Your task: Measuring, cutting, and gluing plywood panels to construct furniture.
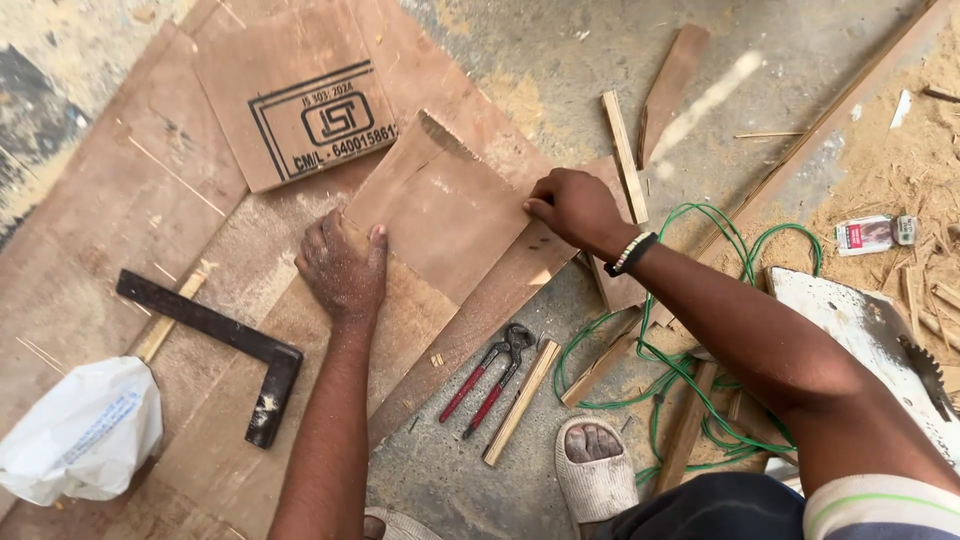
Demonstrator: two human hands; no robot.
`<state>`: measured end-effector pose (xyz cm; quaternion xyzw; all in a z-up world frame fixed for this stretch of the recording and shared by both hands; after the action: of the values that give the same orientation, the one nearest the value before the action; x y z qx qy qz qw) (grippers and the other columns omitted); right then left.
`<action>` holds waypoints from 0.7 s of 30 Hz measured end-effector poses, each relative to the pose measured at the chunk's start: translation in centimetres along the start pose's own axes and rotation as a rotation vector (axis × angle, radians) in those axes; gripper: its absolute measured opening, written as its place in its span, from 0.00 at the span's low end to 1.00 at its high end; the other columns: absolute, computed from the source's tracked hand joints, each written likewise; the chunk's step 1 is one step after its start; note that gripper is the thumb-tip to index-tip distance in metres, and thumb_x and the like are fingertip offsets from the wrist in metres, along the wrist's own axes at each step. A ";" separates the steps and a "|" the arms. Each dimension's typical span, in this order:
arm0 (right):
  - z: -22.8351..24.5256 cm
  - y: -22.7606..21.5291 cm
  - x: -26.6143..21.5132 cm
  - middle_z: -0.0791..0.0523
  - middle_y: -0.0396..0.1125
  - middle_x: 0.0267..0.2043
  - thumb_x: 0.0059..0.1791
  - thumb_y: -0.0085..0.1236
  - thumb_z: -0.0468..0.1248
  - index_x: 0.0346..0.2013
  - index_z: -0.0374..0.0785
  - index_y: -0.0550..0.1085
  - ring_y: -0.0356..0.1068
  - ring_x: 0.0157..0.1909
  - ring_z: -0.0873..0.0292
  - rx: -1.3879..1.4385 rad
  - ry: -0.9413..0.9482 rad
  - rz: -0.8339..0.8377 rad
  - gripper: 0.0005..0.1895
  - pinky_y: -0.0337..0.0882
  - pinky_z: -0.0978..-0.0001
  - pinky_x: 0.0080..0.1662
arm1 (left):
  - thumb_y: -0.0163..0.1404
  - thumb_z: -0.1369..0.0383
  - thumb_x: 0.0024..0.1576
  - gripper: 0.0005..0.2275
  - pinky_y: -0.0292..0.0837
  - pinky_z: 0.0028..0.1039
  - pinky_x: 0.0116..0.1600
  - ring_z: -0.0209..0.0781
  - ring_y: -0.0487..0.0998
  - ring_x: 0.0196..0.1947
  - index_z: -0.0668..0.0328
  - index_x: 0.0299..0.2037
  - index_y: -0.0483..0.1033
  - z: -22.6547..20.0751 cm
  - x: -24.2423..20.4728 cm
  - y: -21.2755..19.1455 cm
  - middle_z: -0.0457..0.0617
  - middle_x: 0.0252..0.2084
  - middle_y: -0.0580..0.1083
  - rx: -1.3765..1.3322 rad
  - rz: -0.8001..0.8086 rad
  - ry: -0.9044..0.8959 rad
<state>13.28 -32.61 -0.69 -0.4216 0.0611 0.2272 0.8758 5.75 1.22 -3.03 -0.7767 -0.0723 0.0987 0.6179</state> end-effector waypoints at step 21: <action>5.3 3.5 14.2 0.51 0.74 0.43 0.49 0.63 0.45 0.42 0.39 0.82 0.73 0.44 0.52 0.233 -0.057 -0.094 0.15 0.73 0.60 0.50 | 0.49 0.41 0.60 0.34 0.52 0.52 0.70 0.55 0.64 0.66 0.60 0.66 0.64 -0.2 0.2 -0.6 0.60 0.63 0.66 -0.006 0.022 -0.030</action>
<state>23.93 -21.74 -4.07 -0.3128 0.0424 0.1890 0.9299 6.02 1.18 -2.44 -0.7776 -0.0735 0.1169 0.6134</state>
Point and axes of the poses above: each hand's wrist, its own x-axis towards the middle knuckle, its own y-axis out of the palm, z = x × y, the point moved 7 cm from there along x, towards the middle knuckle
